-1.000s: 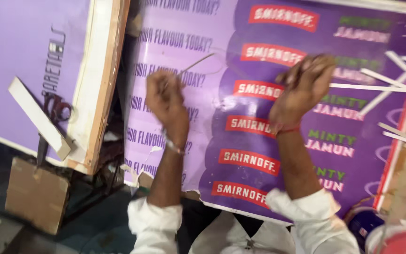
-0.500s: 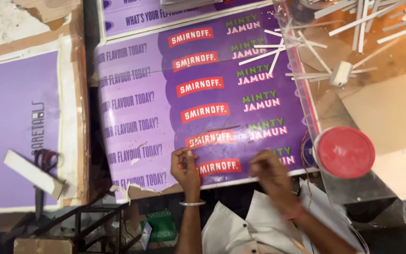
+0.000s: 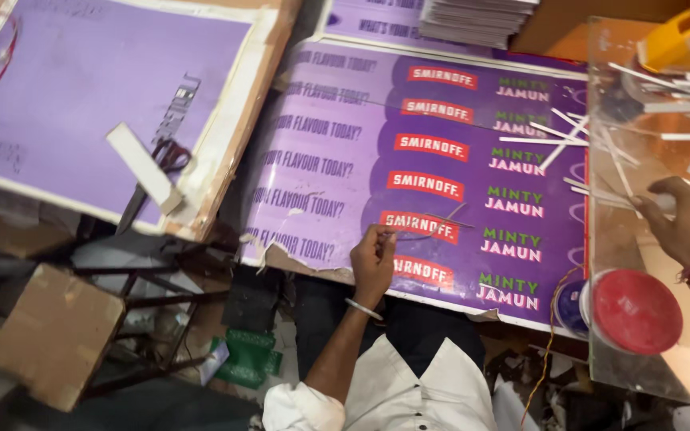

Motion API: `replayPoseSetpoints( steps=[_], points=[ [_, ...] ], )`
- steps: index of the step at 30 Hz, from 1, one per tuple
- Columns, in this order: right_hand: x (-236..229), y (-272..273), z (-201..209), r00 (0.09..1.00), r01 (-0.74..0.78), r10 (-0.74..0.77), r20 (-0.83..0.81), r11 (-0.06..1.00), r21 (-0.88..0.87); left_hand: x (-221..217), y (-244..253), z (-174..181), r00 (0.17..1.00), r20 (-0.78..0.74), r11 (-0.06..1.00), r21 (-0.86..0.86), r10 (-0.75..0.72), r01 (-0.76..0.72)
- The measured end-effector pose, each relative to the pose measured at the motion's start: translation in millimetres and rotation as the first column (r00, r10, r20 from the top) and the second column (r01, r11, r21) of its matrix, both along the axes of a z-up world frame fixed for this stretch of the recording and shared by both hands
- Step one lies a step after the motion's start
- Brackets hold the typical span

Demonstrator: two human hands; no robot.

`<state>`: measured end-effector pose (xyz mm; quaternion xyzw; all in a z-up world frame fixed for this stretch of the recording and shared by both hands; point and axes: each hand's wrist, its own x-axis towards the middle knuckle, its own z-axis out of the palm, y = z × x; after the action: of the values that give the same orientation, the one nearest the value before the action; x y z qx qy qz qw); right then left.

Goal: The person bends and aligns thin white plastic strips, then places a white rectangular frame onto a purple Smirnoff-branded board. They press the frame into place and adjust its position.

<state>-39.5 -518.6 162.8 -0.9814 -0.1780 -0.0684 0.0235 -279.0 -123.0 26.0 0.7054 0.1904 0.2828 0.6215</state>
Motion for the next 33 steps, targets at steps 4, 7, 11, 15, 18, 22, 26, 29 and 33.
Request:
replayPoseSetpoints(
  steps=[4,7,11,15,18,22,26,29,33],
  points=[
    [-0.5,40.9,22.2,0.968,-0.208,0.209,-0.137,0.978,0.023,-3.5,-0.4,15.4,0.999,-0.041,1.000,-0.011,-0.006,0.006],
    [-39.9,121.6,41.9,0.862,-0.278,0.292,-0.415,0.956,0.095,-5.2,0.2,20.3,0.999,-0.034,0.998,0.056,0.002,0.000],
    [-96.0,234.7,46.1,0.327,-0.665,0.627,-0.707,0.684,0.299,-4.3,-0.4,25.4,0.999,-0.039,0.984,0.180,-0.005,0.012],
    [-133.7,324.4,13.3,-0.243,-0.817,0.654,-0.717,0.260,0.514,-8.0,3.2,28.3,0.996,0.072,0.990,0.139,-0.049,0.038],
    [-138.8,395.8,-19.0,-0.354,-0.812,0.694,-0.627,0.105,0.574,-7.8,4.1,20.4,0.977,0.202,0.984,0.174,-0.060,0.025],
    [-86.2,526.0,-42.4,0.229,-0.788,0.764,-0.603,0.510,0.346,1.9,-9.6,4.3,0.994,-0.061,0.981,0.178,0.091,-0.079],
    [-79.1,571.6,-54.7,0.237,-0.403,0.959,-0.158,0.245,0.882,-3.3,-6.2,-25.9,0.976,0.215,0.963,0.249,0.047,-0.101],
    [-124.4,534.3,-74.9,0.018,-0.714,0.980,-0.197,0.151,0.684,0.7,-6.7,-55.1,0.985,-0.155,0.932,0.362,0.078,-0.017],
    [-169.6,459.9,-74.3,-0.100,-0.743,0.898,-0.428,0.219,0.633,9.9,-3.2,-60.3,0.992,-0.027,0.867,0.490,0.121,-0.093]
  ],
)
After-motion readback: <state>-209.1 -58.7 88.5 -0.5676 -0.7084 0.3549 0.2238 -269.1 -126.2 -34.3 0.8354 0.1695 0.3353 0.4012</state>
